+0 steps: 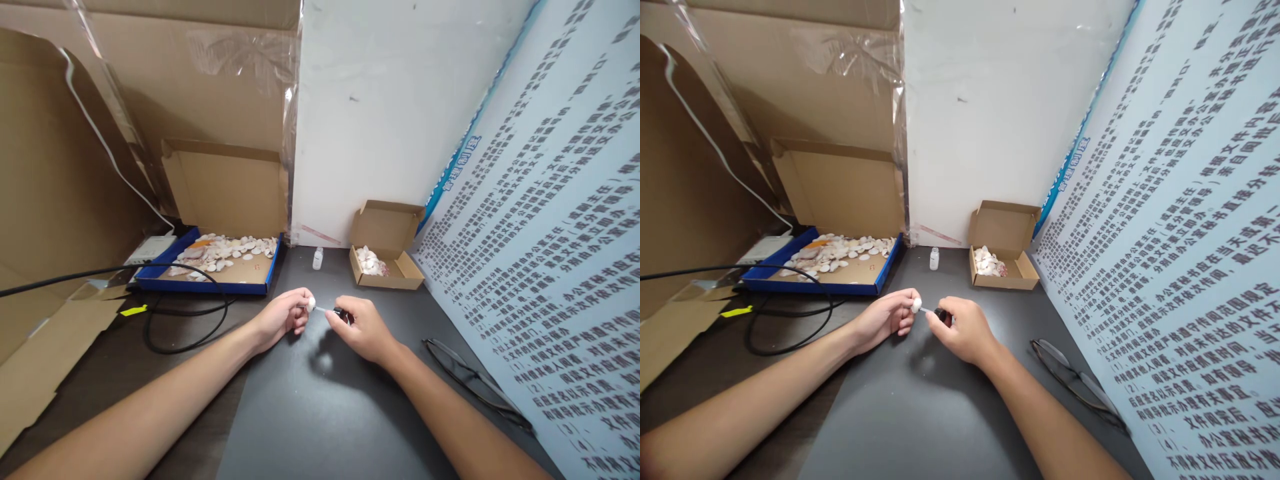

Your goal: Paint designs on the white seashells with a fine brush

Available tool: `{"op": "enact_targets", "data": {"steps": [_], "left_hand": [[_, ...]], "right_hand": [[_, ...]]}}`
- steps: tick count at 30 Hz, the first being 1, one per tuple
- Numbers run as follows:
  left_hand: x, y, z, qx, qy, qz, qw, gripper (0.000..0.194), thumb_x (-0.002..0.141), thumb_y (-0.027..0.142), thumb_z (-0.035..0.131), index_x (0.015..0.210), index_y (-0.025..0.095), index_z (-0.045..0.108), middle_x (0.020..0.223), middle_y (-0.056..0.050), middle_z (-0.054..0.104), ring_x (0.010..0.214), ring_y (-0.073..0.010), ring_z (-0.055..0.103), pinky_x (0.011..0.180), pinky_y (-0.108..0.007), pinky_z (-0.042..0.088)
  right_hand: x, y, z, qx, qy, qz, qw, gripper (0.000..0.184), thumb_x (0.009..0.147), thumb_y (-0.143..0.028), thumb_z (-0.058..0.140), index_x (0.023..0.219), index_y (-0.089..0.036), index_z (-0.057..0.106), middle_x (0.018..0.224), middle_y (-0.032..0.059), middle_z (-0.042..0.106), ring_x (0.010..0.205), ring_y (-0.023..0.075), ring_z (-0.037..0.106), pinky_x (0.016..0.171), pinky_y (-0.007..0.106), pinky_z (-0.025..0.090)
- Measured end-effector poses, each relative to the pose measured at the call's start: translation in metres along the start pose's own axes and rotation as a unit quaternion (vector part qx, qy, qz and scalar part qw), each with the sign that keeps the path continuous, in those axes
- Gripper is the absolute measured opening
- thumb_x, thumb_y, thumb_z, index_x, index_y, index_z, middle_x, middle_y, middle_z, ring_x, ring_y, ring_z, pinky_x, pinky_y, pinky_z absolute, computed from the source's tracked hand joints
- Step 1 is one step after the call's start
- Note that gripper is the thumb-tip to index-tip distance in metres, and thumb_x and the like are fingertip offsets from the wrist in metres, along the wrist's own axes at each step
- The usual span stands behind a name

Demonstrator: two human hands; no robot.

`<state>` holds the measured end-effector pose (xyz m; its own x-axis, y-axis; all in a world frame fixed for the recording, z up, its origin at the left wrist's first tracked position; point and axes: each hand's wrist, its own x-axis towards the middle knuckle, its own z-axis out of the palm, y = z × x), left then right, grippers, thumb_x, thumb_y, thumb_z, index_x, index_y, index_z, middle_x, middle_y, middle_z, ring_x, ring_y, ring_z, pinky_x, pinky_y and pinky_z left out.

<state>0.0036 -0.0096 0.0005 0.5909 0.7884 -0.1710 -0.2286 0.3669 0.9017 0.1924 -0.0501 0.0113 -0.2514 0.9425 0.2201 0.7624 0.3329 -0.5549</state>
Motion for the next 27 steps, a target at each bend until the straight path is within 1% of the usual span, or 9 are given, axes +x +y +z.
{"op": "enact_targets", "data": {"steps": [10,16,23,27], "left_hand": [[0.0008,-0.0002,-0.0017,-0.003,-0.008,-0.002,1.000,0.008,0.076,0.020,0.054,0.076,0.014,0.049,0.060,0.002,0.039,0.048,-0.0074,0.037,0.044,-0.019,0.032],[0.0008,0.0004,-0.0013,0.001,-0.012,-0.003,1.000,0.009,0.076,0.022,0.055,0.076,0.014,0.049,0.060,0.002,0.040,0.048,-0.0076,0.038,0.044,-0.019,0.032],[0.0009,0.0007,-0.0019,0.006,-0.015,-0.010,1.000,0.010,0.076,0.022,0.055,0.078,0.015,0.048,0.060,0.002,0.040,0.048,-0.0077,0.036,0.045,-0.019,0.032],[0.0005,-0.0003,-0.0028,0.001,-0.012,-0.007,1.000,0.008,0.076,0.020,0.053,0.078,0.015,0.047,0.059,0.002,0.038,0.048,-0.0079,0.036,0.045,-0.020,0.032]], "right_hand": [[0.0017,0.0009,0.0002,0.001,0.020,0.006,1.000,0.054,0.089,-0.051,0.038,0.064,-0.004,0.045,0.062,0.0027,0.044,0.058,-0.0026,0.027,0.059,0.011,0.018],[0.0017,0.0013,0.0015,0.007,0.029,-0.004,1.000,0.053,0.089,-0.049,0.039,0.063,-0.003,0.044,0.062,0.0026,0.044,0.057,-0.0027,0.027,0.058,0.011,0.018],[0.0027,0.0037,0.0018,0.008,0.064,0.029,0.997,0.054,0.089,-0.050,0.039,0.063,-0.003,0.044,0.061,0.0025,0.044,0.057,-0.0029,0.028,0.057,0.012,0.017],[0.0020,0.0037,0.0020,0.021,0.058,0.006,0.998,0.053,0.089,-0.049,0.039,0.062,-0.003,0.044,0.060,0.0023,0.044,0.057,-0.0031,0.027,0.057,0.011,0.019]]}}
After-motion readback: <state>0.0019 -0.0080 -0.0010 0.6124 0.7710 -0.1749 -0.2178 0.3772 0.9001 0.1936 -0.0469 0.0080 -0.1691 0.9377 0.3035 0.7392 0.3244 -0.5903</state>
